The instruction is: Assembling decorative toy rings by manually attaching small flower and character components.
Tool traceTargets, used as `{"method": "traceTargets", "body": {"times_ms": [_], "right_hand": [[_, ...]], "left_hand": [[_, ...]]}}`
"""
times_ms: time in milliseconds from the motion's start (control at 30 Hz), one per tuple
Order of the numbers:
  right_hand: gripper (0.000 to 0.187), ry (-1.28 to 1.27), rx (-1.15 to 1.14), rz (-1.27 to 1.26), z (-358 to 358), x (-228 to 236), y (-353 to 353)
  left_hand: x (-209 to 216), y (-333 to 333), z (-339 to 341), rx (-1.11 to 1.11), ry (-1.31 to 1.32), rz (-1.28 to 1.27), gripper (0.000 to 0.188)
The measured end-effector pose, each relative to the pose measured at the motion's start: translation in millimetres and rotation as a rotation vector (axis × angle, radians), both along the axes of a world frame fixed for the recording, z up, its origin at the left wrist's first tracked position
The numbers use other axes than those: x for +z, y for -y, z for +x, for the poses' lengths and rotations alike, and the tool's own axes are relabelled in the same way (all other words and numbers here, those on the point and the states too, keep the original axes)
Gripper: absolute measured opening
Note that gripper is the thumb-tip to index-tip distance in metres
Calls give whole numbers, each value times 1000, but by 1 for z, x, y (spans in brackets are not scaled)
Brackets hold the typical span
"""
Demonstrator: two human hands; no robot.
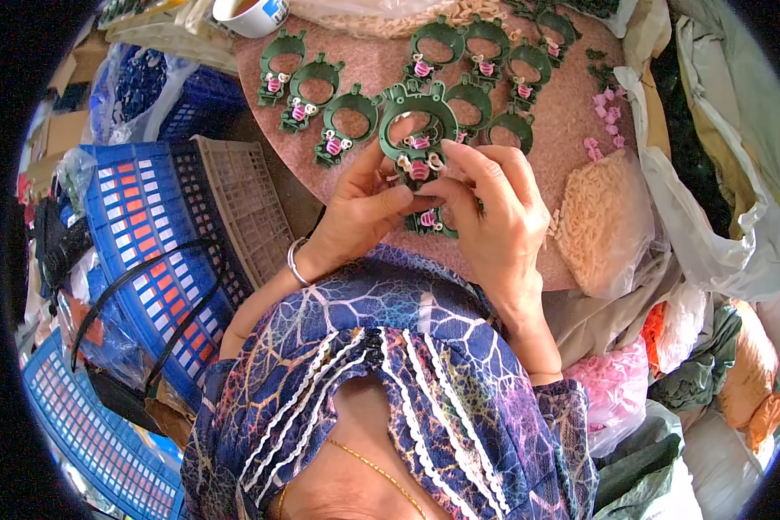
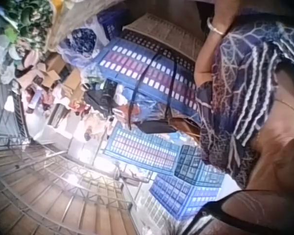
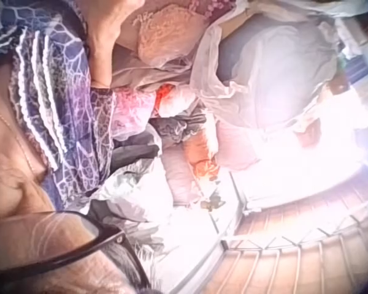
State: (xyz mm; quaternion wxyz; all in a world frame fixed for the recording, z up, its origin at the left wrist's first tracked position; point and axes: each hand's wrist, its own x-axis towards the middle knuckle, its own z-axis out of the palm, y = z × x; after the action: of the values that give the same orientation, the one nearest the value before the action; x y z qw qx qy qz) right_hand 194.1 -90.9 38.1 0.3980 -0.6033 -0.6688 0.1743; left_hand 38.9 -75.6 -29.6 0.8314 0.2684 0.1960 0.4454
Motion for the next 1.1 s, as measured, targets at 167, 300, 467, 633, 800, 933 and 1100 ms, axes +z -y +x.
{"method": "traceTargets", "body": {"times_ms": [167, 300, 467, 633, 800, 933, 1100], "right_hand": [[24, 33, -7, 5, 2, 0, -1], [22, 88, 0, 34, 2, 0, -1], [18, 117, 47, 34, 4, 0, -3], [16, 70, 46, 41, 0, 5, 0], [16, 39, 41, 46, 5, 1, 1], [17, 42, 112, 60, 5, 0, 0], [17, 28, 127, 36, 7, -2, -2]], "left_hand": [[1, 0, -1, -6, 39, -50, 66], [2, 0, 0, -3, 67, -55, 66], [0, 1, 0, -15, 59, -32, 67], [-4, 2, 0, 2, 103, -72, 65], [-2, 0, -2, -12, 105, -157, 65], [-2, 0, -3, 22, 135, -209, 69], [5, -4, -4, -81, 108, -179, 66]]}}
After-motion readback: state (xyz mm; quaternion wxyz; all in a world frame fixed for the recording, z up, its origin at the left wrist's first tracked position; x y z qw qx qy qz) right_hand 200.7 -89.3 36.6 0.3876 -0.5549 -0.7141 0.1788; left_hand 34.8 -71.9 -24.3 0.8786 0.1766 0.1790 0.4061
